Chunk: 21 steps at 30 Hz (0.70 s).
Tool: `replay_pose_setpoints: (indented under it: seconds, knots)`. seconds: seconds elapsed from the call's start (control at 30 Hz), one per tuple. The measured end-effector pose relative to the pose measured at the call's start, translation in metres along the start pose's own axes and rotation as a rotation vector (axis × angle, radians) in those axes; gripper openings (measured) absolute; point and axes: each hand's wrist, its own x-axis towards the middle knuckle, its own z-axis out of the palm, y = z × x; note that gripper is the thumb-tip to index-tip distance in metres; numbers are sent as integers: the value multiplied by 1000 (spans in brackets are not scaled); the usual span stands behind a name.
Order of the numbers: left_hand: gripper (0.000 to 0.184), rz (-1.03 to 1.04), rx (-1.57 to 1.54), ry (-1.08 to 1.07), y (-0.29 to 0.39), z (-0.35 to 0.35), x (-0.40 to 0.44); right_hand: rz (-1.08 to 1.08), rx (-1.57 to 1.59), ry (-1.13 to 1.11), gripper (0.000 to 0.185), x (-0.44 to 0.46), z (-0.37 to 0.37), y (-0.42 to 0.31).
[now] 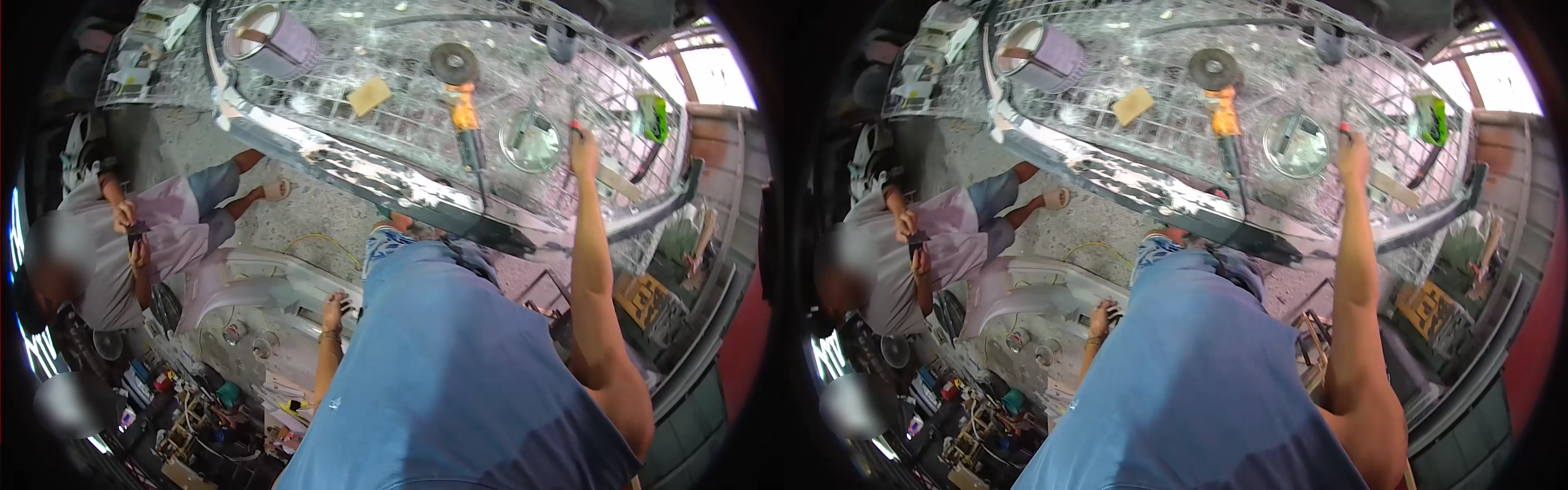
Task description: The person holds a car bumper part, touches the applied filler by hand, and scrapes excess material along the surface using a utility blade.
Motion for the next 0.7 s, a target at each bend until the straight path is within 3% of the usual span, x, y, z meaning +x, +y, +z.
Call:
replay_pose_setpoints:
  seconds: [0.03,0.1,0.2,0.27,0.43,0.5,0.6,0.63,0.7]
  knots:
    - [25,-25,-4,18,-6,-2,0,-5,16,27,31,3,-2,9]
    - [23,-53,-15,18,-15,-5,1,-159,331,28,33,10,-6,41]
    - [24,-28,26,58,-6,1,1,-94,615,114,34,-20,-40,18]
    - [26,-16,28,45,4,3,11,278,1308,-99,38,-44,-65,-11]
    - [27,84,28,-26,39,7,41,94,929,-381,37,-100,-77,-95]
    - [25,111,43,-45,54,5,50,57,1071,-632,33,-124,-74,-156]
    - [27,200,17,-18,75,-3,59,20,767,-1146,38,-124,-31,-209]
    - [27,194,-18,-14,80,-3,56,-119,774,-1217,36,-123,1,-222]
    - [30,280,-80,16,88,-4,45,-799,467,-1043,35,-123,32,-283]
